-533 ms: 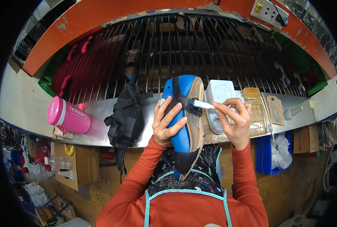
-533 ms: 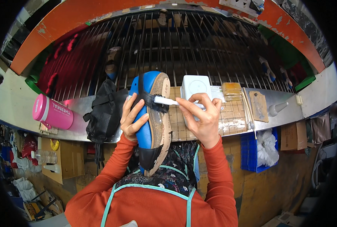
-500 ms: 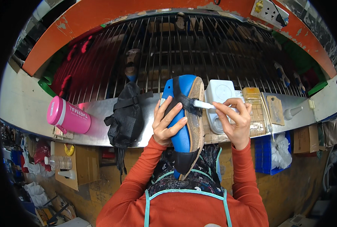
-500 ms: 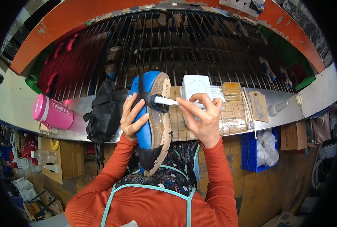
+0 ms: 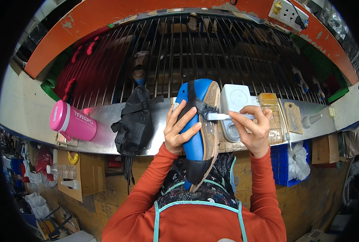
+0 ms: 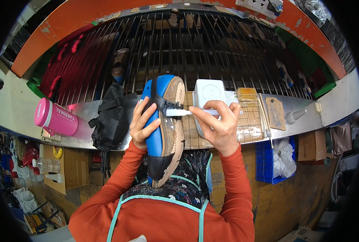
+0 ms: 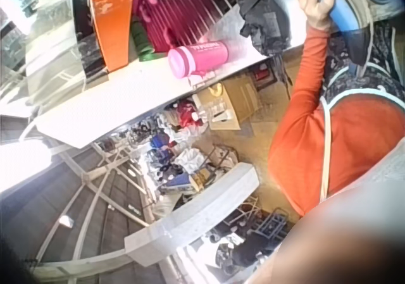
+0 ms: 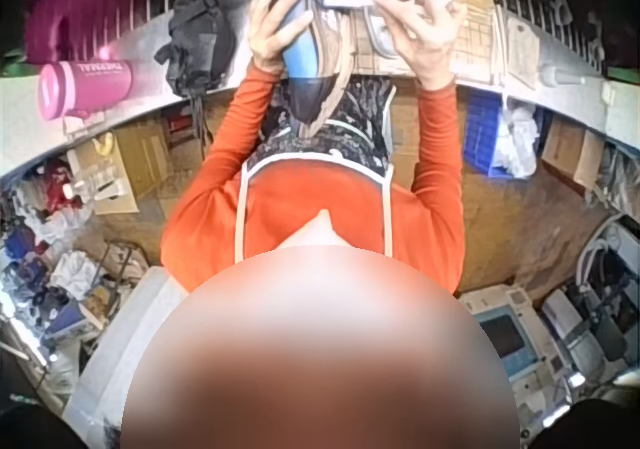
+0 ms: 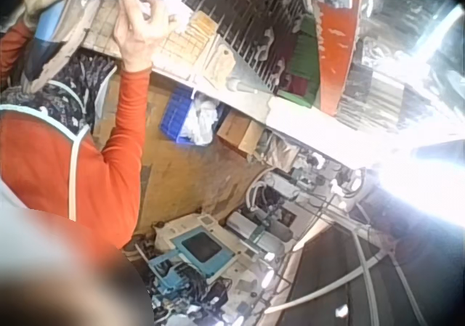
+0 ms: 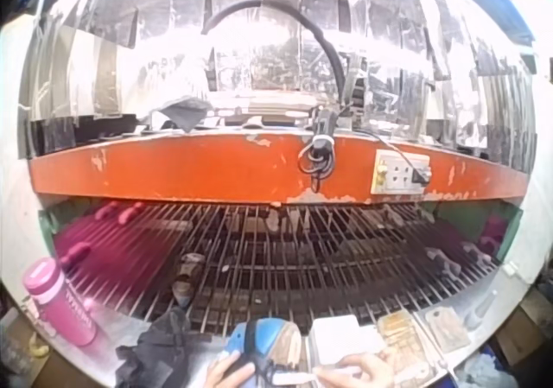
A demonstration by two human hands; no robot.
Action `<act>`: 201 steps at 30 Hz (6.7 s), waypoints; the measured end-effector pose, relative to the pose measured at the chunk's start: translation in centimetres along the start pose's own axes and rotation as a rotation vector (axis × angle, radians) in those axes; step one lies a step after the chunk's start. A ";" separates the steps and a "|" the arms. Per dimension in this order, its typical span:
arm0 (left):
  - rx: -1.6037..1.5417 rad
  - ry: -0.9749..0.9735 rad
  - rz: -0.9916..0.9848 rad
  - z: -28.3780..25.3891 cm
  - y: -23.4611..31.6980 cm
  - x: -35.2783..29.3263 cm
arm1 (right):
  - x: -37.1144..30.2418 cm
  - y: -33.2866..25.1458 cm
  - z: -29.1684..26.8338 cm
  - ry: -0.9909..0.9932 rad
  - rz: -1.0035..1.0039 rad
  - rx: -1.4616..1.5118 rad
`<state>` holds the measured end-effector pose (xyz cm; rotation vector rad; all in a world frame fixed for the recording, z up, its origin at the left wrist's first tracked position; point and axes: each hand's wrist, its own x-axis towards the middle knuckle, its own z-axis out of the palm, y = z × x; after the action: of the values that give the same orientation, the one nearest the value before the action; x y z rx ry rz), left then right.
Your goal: The person applies glue to the sole of a blue shoe using a small brush. They repeatedly dip the brush into a container and spread the adhesive along the edges and surface of the sole, then place the shoe on a drying rack and repeat the process on another shoe.
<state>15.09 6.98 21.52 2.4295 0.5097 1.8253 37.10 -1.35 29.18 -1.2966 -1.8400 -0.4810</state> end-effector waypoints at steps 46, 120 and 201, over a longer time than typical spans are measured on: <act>0.050 0.057 0.035 -0.8 -2.4 0.2 | 0.2 -3.0 0.8 -0.042 0.145 -0.005; 0.190 0.258 -0.219 2.4 -4.4 -0.5 | -4.4 -5.9 1.9 -0.055 0.597 0.420; -0.789 0.517 -1.004 14.4 -16.4 -2.1 | -21.3 18.2 -0.8 0.605 0.958 1.360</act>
<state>24.51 23.93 11.32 0.9001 0.6748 1.6397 56.90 -7.33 10.23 -0.7164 -0.5337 0.7366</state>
